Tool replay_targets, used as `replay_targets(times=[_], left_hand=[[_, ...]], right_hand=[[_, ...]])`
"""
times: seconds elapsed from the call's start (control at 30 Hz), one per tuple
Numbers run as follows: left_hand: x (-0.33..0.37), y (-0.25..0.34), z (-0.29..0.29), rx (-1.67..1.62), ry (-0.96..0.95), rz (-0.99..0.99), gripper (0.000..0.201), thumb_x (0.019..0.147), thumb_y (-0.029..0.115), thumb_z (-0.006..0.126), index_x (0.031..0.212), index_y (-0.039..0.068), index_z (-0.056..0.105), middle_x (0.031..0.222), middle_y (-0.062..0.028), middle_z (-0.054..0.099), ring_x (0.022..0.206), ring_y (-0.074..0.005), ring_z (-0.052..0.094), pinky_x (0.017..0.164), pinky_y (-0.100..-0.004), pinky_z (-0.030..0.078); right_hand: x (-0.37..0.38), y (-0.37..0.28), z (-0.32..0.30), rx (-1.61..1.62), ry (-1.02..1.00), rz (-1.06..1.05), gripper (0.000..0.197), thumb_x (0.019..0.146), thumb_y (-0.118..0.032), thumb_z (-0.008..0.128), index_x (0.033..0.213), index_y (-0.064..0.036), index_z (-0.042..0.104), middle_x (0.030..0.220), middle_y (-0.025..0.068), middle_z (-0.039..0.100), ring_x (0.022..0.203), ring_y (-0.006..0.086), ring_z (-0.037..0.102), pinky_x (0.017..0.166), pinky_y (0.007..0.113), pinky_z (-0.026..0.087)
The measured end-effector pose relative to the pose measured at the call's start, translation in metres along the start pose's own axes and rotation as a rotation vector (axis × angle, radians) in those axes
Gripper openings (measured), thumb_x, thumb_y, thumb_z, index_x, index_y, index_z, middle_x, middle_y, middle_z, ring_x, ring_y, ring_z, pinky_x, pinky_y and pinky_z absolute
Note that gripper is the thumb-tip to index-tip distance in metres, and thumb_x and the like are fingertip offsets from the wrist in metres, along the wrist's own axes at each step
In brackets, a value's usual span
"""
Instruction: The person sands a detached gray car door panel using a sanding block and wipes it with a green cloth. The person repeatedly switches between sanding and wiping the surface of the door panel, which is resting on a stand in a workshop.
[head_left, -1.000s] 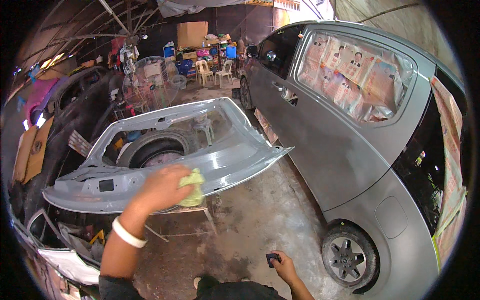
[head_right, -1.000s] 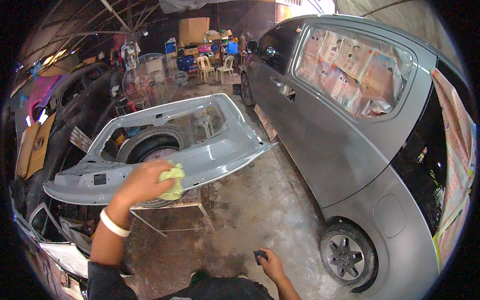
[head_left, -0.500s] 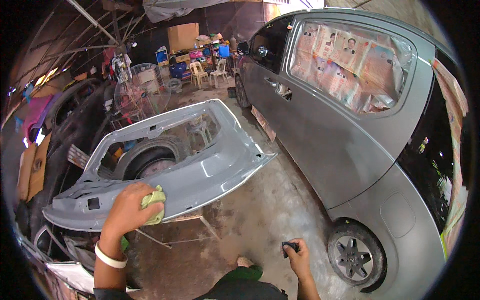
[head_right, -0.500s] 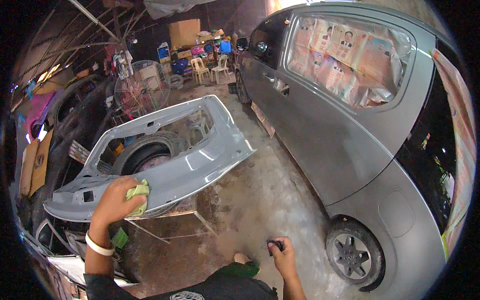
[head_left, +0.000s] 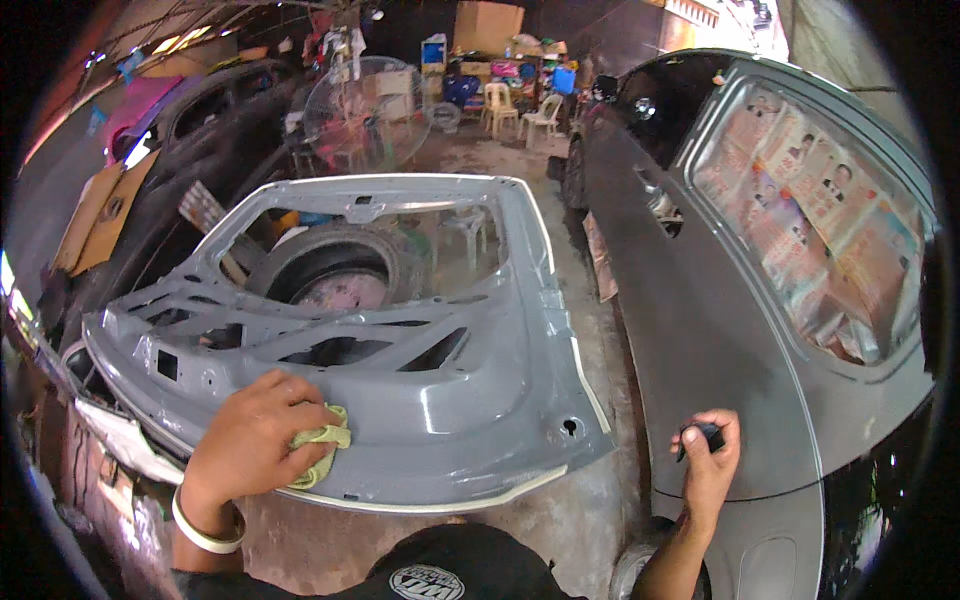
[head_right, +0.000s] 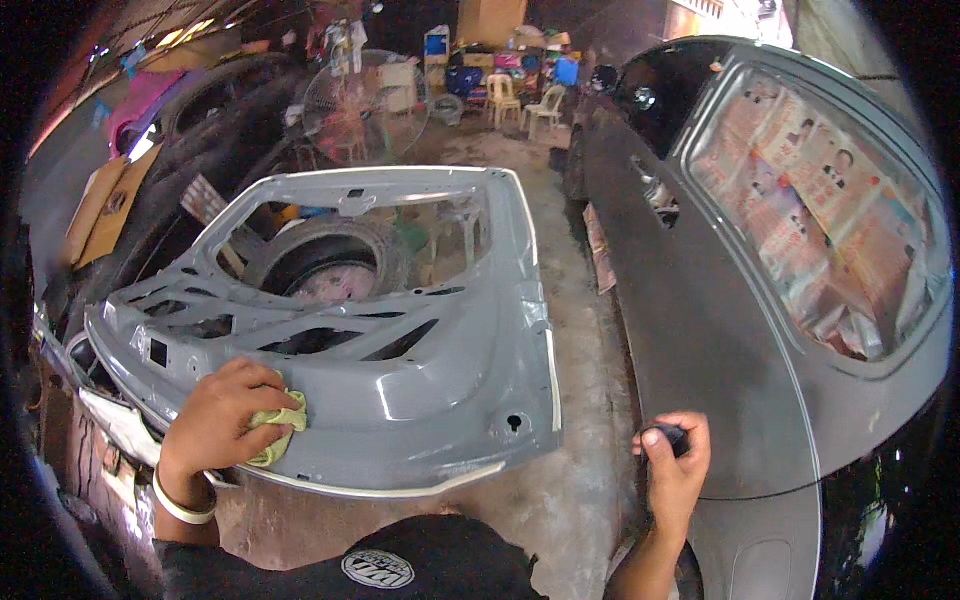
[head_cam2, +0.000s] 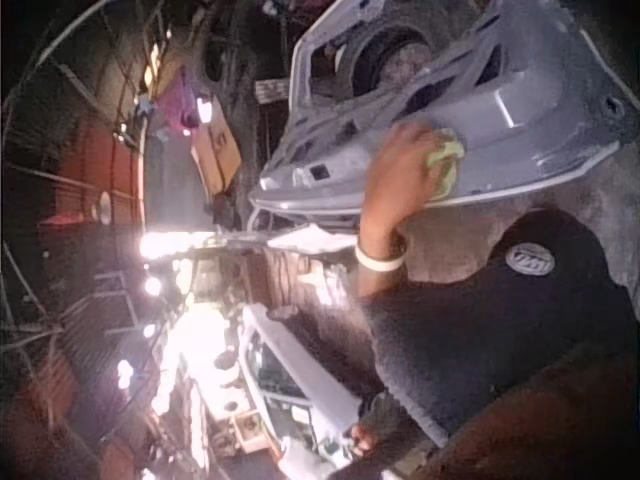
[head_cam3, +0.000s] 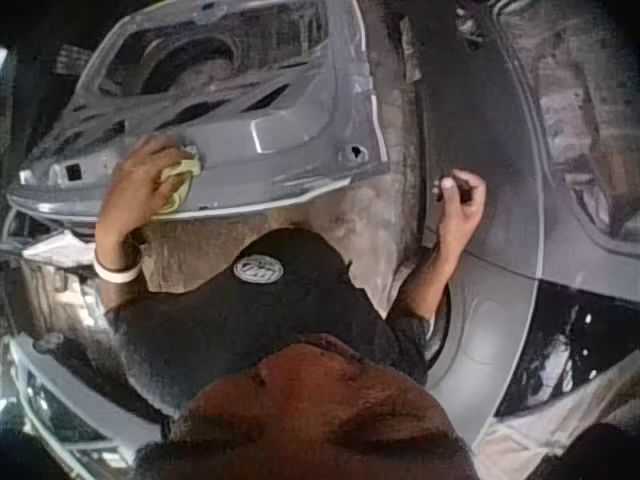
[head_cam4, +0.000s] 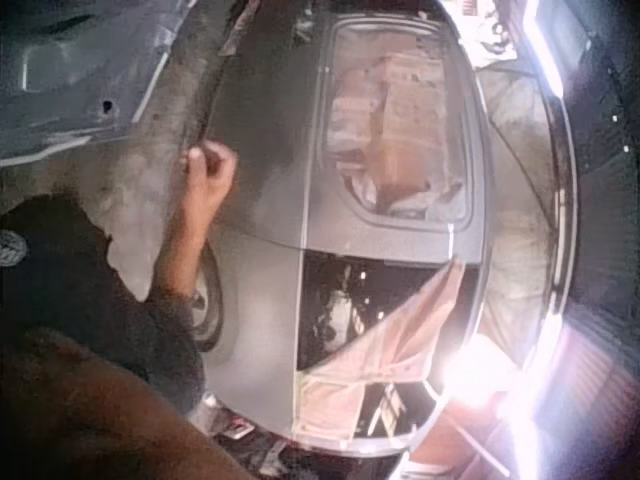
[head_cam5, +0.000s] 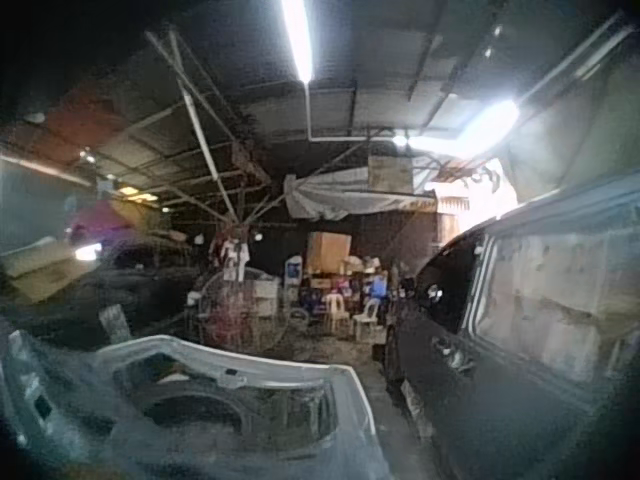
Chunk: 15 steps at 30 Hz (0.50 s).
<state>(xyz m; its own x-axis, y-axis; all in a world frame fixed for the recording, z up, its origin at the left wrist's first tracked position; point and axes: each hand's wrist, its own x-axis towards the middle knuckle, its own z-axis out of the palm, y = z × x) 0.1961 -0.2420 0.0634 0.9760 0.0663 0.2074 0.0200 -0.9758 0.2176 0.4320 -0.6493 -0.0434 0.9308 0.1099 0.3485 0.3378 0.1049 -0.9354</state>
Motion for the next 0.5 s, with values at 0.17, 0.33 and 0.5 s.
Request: replay_targets(times=[0.17, 0.33, 0.5], left_hand=[[0.040, 0.025, 0.010, 0.015, -0.056, 0.061, 0.029, 0.071, 0.018, 0.081, 0.099, 0.013, 0.075, 0.099, -0.0064, 0.067, 0.093, -0.0299, 0.063, 0.079, -0.0412, 0.054], [0.077, 0.062, 0.021, 0.006, -0.071, 0.062, 0.030, 0.070, 0.020, 0.082, 0.098, 0.014, 0.072, 0.097, -0.0046, 0.066, 0.089, -0.0281, 0.063, 0.075, -0.0388, 0.055], [0.117, 0.101, 0.047, 0.015, -0.081, -0.001, 0.031, 0.069, 0.020, 0.082, 0.096, 0.010, 0.069, 0.097, -0.0058, 0.064, 0.092, -0.0269, 0.063, 0.073, -0.0379, 0.055]], right_hand=[[0.085, 0.002, 0.050, -0.023, -0.591, -0.147, 0.014, 0.090, -0.002, 0.073, 0.100, -0.0021, 0.063, 0.095, 0.0075, 0.065, 0.085, 0.0188, 0.065, 0.074, 0.033, 0.054], [0.133, 0.001, 0.157, -0.154, -1.353, -0.409, 0.019, 0.089, -0.013, 0.078, 0.100, -0.0033, 0.065, 0.096, 0.0106, 0.065, 0.092, 0.0290, 0.064, 0.082, 0.037, 0.050], [0.152, 0.020, 0.193, -0.134, -1.698, -0.398, 0.022, 0.089, -0.019, 0.078, 0.100, -0.0047, 0.065, 0.113, 0.0127, 0.062, 0.105, 0.0330, 0.060, 0.089, 0.039, 0.048]])
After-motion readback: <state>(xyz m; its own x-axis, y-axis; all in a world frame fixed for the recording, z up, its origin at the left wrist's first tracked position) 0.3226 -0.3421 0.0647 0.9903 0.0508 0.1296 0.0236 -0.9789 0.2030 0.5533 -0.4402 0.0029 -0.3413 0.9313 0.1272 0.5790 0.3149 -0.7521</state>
